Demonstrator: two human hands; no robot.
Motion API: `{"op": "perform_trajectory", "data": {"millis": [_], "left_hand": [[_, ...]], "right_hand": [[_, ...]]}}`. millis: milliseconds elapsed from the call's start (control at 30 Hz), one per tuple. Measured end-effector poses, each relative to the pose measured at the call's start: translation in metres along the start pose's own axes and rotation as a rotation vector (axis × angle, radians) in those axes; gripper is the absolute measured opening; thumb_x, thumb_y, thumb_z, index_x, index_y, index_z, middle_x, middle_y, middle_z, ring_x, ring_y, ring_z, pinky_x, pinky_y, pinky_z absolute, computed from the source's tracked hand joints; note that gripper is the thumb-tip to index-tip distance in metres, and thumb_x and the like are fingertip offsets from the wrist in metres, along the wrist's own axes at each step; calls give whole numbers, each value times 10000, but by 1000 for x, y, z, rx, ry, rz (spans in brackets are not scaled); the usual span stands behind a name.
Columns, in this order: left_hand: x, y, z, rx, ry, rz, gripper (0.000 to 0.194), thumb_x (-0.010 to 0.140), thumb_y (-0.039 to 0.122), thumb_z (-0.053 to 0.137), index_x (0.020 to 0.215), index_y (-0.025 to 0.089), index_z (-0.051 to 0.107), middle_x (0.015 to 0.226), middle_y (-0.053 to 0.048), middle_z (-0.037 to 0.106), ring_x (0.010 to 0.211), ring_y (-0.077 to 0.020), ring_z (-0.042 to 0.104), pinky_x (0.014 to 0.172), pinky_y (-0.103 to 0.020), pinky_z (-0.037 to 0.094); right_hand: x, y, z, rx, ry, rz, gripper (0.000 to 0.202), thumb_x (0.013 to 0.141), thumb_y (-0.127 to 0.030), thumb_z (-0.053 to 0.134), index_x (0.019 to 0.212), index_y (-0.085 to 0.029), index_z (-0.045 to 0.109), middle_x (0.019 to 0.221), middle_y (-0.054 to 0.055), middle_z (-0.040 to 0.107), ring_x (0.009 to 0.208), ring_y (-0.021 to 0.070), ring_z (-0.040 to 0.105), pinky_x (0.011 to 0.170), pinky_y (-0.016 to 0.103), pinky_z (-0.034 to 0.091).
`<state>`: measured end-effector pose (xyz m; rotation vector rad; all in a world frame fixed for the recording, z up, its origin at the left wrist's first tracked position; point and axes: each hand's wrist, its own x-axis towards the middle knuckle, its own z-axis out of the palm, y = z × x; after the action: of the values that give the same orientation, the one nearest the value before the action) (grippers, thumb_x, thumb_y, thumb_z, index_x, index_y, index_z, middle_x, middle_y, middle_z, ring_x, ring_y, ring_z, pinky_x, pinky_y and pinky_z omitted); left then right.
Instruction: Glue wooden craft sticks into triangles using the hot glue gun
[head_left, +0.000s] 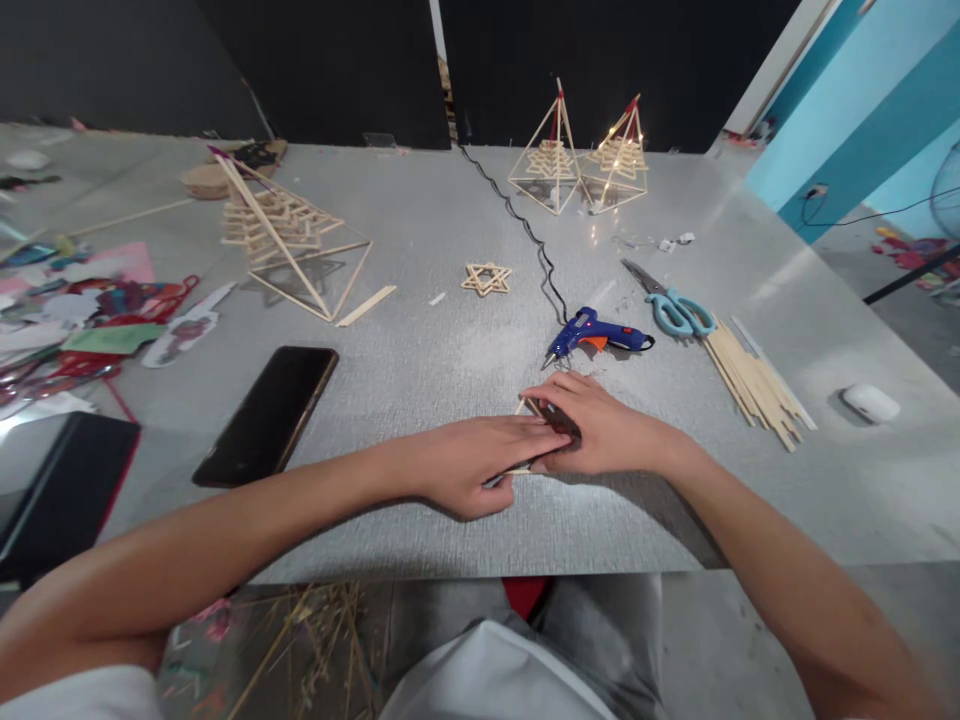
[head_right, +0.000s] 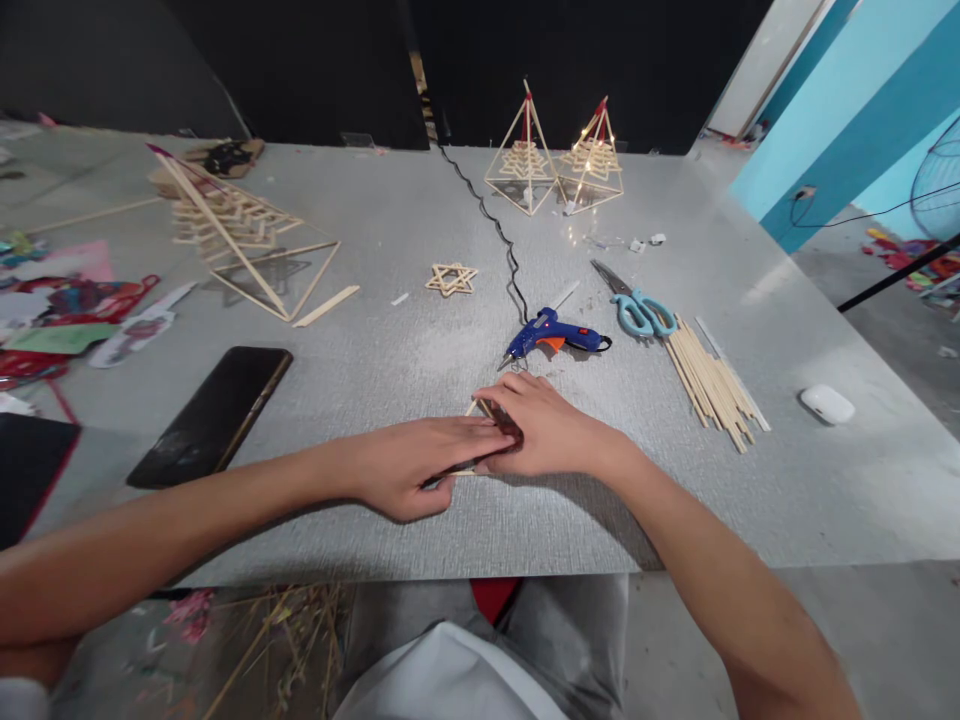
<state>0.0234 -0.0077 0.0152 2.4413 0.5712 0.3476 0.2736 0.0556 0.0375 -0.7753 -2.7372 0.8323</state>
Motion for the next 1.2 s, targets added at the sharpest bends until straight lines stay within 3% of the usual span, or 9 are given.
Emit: {"op": "perform_trajectory", "data": {"millis": [500,867,1000,1200], "left_hand": [[1,0,0,11,2,1,863,894,127,568,1725,182,341,1722,-184,491,1632,-338,438,1350,-520,387],[1,1,-1,2,-7,-6,872,890,121,561,1728,173,329,1739,-202,460,1633,-358,432,1343,-550,394],[1,0,0,5,-6,-5,892,881,119,568,1735,182,319,1741,-191,463,1638,-353,426,1346,-537,391],[1,0,-1,-3,-15,-10,882,872,123,570,1722,137,337,1728,-203,480,1633,-346,437,1361,-528,375]], "right_hand": [[-1,5,1,46,40,-11,804,773,-475,938,1439,-218,569,1273,123,671,1215,346,626,1086,530,495],[0,4,1,16,44,-41,668,800,-478,917,1343,-229,618,1196,96,666,1154,324,634,1032,500,517],[0,5,3,19,45,-33,719,784,-501,911,1379,-232,611,1240,114,670,1184,345,629,1055,534,516],[-13,2,-25,139,2,-110,648,877,-240,661,1513,-239,539,1293,108,708,1209,304,651,1084,512,543]]}}
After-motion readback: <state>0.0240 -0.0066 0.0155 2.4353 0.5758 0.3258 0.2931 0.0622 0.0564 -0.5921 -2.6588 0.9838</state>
